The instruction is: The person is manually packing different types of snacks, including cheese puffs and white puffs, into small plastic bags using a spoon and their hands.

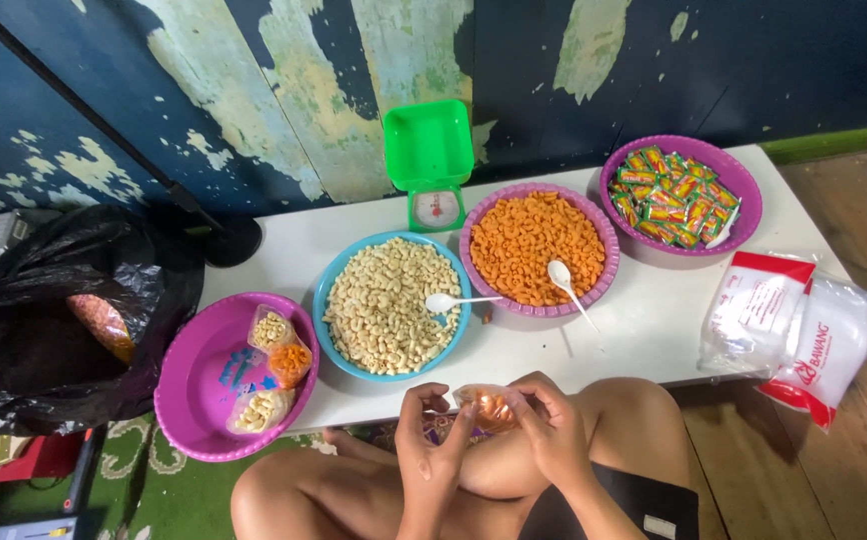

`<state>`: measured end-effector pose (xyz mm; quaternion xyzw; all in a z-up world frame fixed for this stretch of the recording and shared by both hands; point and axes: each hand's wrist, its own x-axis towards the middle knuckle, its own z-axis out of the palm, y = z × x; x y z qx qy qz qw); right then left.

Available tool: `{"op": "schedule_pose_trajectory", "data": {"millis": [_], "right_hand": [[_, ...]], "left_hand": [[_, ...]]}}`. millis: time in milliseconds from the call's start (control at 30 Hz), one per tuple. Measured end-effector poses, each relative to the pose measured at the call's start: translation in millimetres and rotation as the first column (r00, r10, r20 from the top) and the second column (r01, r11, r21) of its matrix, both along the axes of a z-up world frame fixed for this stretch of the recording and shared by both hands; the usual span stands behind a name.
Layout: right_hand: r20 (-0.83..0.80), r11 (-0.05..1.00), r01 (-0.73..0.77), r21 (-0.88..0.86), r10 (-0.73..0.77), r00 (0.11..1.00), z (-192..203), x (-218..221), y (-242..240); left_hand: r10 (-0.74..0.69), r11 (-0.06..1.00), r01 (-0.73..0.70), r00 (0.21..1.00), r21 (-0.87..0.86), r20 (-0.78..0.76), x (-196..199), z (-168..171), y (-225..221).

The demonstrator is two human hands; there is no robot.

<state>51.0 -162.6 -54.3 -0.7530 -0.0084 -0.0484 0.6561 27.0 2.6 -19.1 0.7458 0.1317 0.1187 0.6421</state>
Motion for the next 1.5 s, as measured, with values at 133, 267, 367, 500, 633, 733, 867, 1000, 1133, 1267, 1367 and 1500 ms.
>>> {"op": "schedule_pose_trajectory", "data": {"millis": [133, 267, 367, 500, 633, 733, 867, 1000, 1133, 1267, 1367, 1500], "right_hand": [[0.046, 0.999, -0.019, -0.033, 0.020, 0.999, 1.6, 1.0, 1.8], [0.078, 0.994, -0.012, -0.107, 0.020, 0.997, -2.6, 6.2, 3.2], [0.110, 0.994, -0.036, -0.103, 0.047, 0.993, -10.4, 14.3, 2.9], [-0.015, 0.980, -0.060, -0.191, 0.058, 0.998, -25.7, 28.0, 4.8], [-0.028, 0.976, -0.084, -0.201, 0.080, 0.996, -56.9, 49.1, 6.7], [-0.084, 0.965, -0.112, -0.236, 0.094, 0.992, -71.5, 50.2, 7.3], [-0.118, 0.978, -0.096, -0.186, 0.074, 0.990, -63.9, 45.8, 9.2], [-0.044, 0.982, -0.087, -0.167, 0.081, 0.996, -58.8, 51.6, 11.7], [-0.098, 0.993, -0.082, -0.089, 0.073, 0.993, -56.2, 45.6, 13.7], [-0.136, 0.987, -0.133, -0.087, 0.121, 0.983, -52.7, 46.4, 8.0], [-0.079, 0.981, -0.175, -0.086, 0.168, 0.983, -45.2, 47.1, 5.1], [-0.161, 0.970, -0.106, -0.219, 0.071, 0.984, -23.1, 46.1, 6.8]], "left_hand": [[0.048, 0.995, -0.061, 0.986, -0.079, -0.157, 6.9, 9.1, -10.3], [0.134, 0.981, -0.169, 0.943, -0.092, -0.305, 15.7, 7.6, -13.2], [0.135, 0.979, -0.174, 0.940, -0.102, -0.314, 22.1, 0.2, -11.1], [0.073, 0.994, -0.098, 0.937, -0.057, -0.342, 29.5, -10.4, -4.8], [0.054, 0.996, -0.075, 0.938, -0.048, -0.341, 44.0, -31.5, 1.1], [0.051, 0.998, -0.059, 0.923, -0.009, -0.381, 46.9, -40.8, 2.6], [0.057, 0.998, -0.056, 0.883, 0.015, -0.467, 45.4, -35.2, 2.3], [0.051, 0.998, -0.023, 0.861, 0.062, -0.507, 54.0, -19.2, 2.5], [0.034, 0.984, 0.058, 0.865, 0.166, -0.501, 54.5, -24.6, 1.1], [0.016, 0.984, 0.064, 0.898, 0.166, -0.440, 55.8, -29.8, 0.3], [0.001, 0.984, 0.065, 0.929, 0.168, -0.369, 54.9, -33.4, 0.3], [0.020, 0.981, 0.055, 0.924, 0.184, -0.381, 47.5, -30.2, -3.2]]}}
